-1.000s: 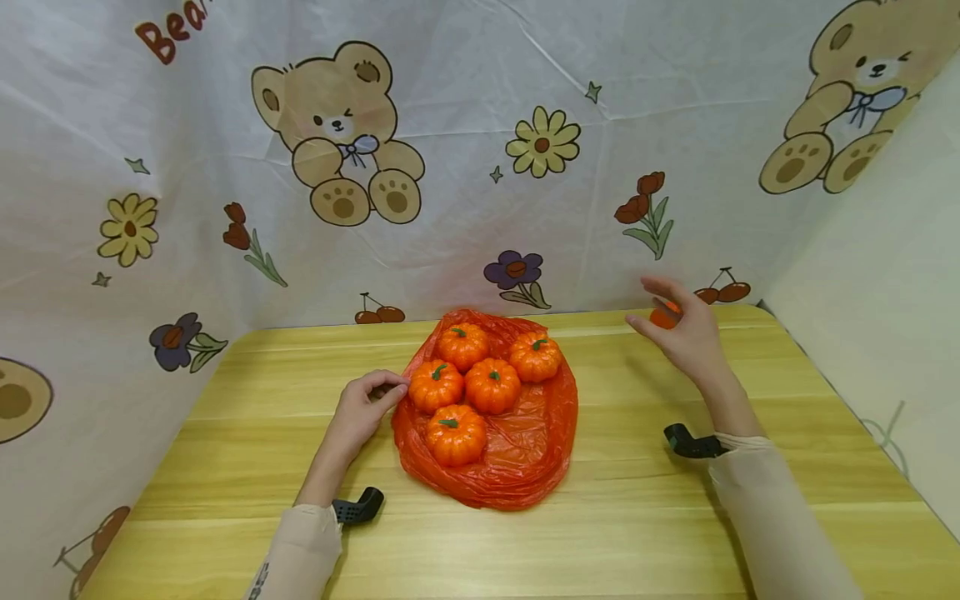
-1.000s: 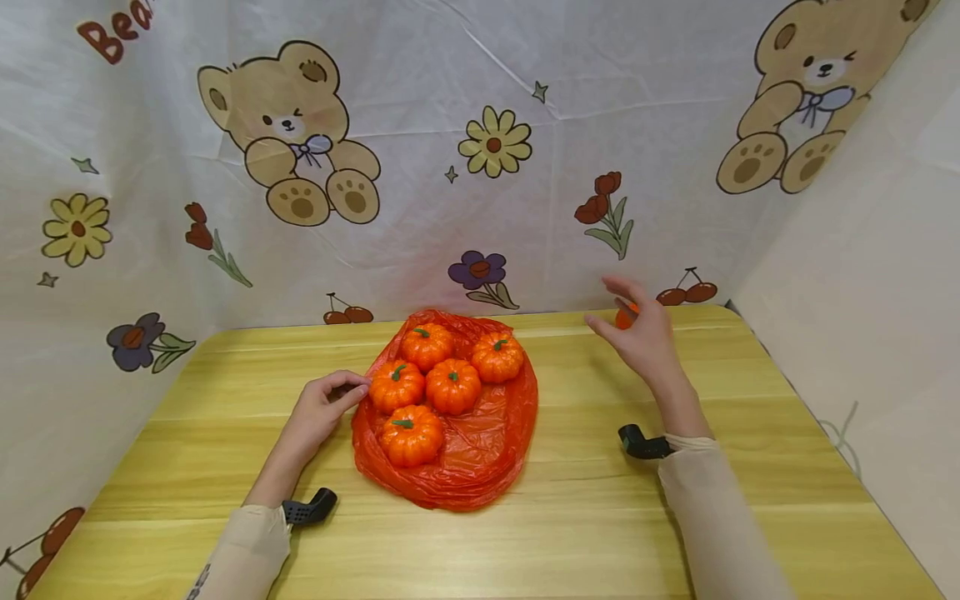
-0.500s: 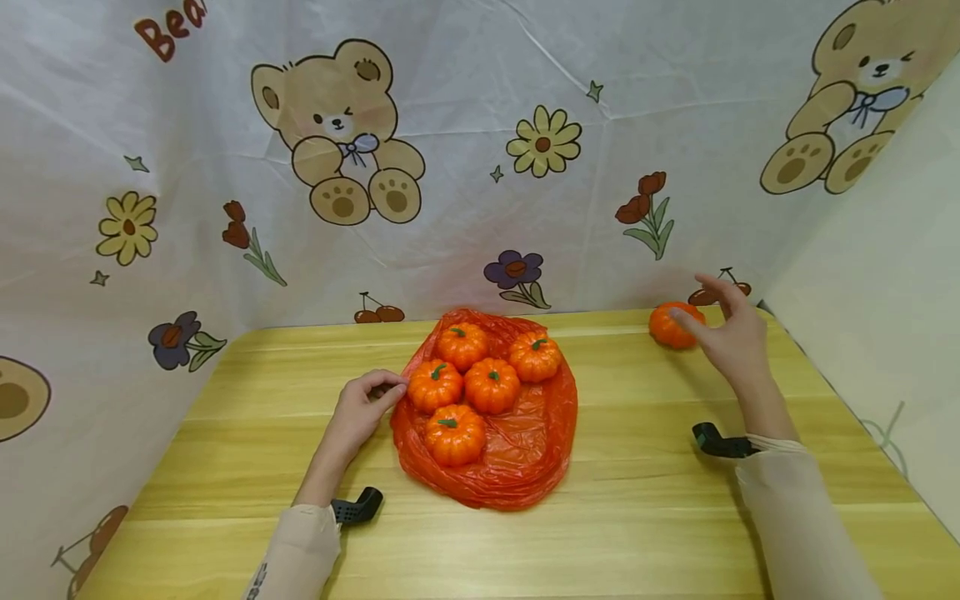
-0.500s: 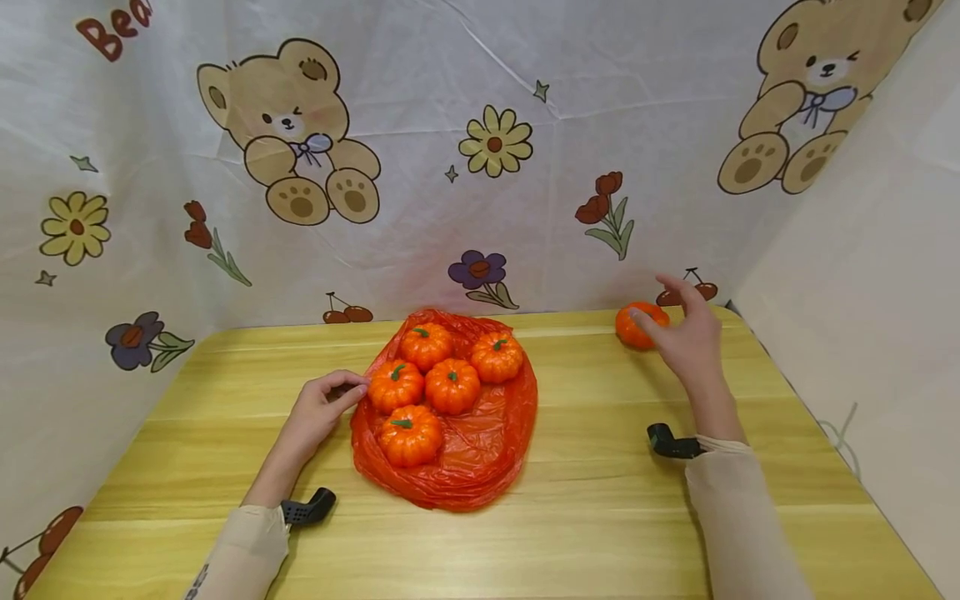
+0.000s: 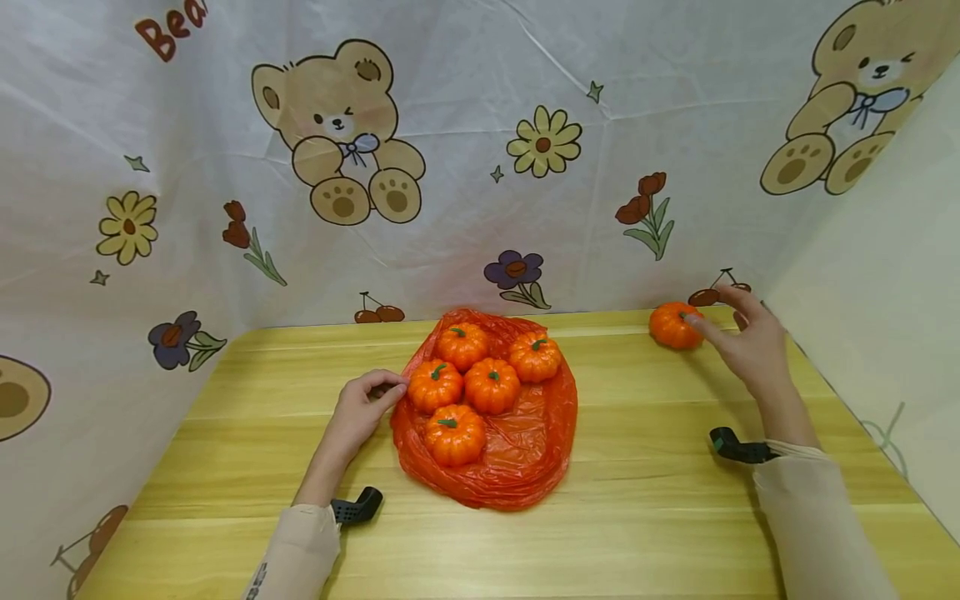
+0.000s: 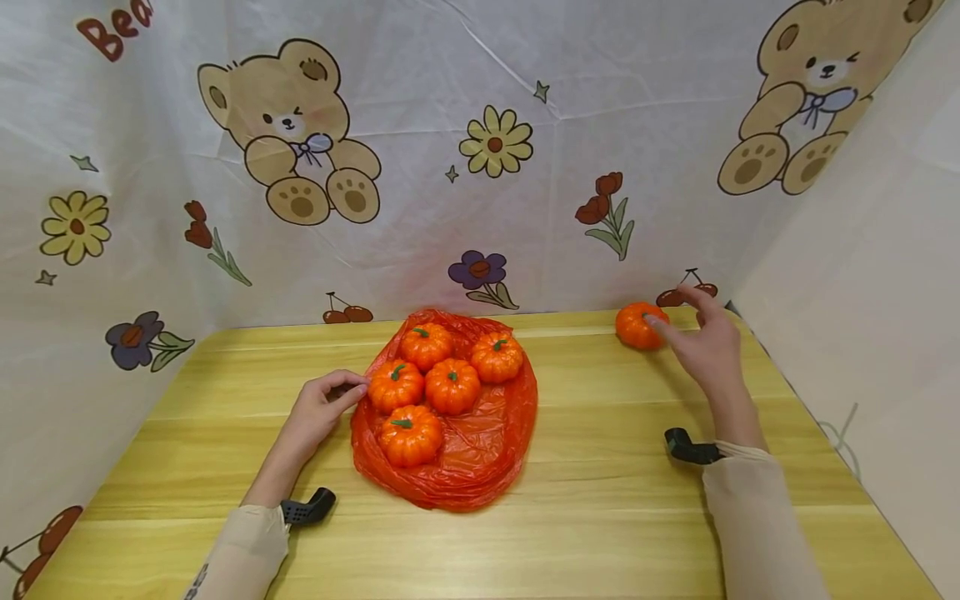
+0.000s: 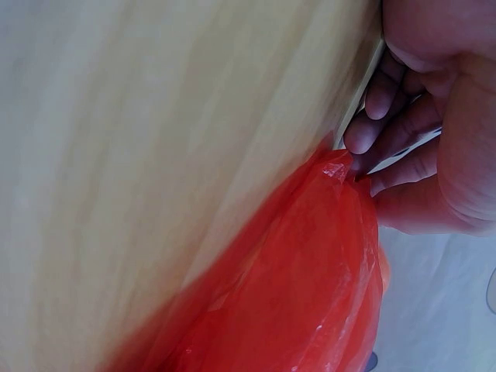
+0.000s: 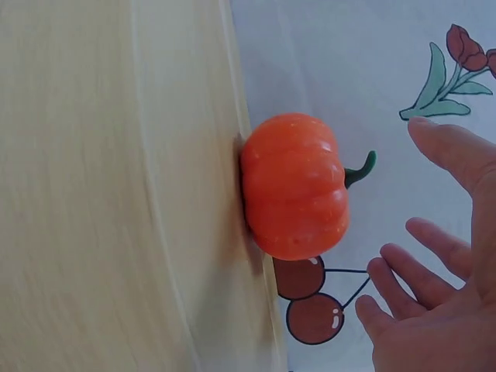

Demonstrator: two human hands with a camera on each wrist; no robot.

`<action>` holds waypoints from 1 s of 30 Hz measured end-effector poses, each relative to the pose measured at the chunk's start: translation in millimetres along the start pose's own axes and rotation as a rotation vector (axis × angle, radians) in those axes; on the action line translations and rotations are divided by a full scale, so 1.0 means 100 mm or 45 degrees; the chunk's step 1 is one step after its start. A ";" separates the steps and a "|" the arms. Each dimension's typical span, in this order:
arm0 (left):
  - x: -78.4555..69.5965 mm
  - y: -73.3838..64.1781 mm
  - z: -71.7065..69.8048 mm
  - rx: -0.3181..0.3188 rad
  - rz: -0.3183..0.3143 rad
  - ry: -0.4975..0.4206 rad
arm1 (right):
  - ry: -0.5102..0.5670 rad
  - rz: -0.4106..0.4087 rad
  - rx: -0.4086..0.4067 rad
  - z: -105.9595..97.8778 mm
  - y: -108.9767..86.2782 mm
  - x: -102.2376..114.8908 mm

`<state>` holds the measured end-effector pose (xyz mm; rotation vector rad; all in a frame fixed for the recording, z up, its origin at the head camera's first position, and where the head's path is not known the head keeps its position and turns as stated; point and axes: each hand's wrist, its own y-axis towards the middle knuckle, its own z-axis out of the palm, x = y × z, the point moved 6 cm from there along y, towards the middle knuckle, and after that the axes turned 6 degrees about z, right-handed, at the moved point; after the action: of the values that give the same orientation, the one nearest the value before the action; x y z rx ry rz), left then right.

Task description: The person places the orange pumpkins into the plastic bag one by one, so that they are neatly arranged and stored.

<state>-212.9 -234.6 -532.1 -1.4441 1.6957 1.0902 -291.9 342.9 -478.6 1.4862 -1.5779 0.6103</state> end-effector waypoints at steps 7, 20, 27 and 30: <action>0.01 0.00 -0.01 -0.002 0.008 0.007 | -0.069 -0.041 0.147 0.16 0.00 0.05; 0.00 0.00 0.00 0.005 0.006 0.007 | -0.162 -0.015 0.267 0.31 -0.02 -0.04; 0.00 0.01 0.01 0.009 0.013 0.017 | -0.148 -0.011 0.323 0.38 -0.05 -0.01; 0.00 0.01 0.00 0.009 0.011 0.013 | -0.150 -0.010 0.346 0.41 -0.06 0.01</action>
<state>-213.8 -234.1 -532.2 -1.4415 1.7124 1.0820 -296.4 308.2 -500.0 1.7556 -1.6265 0.7689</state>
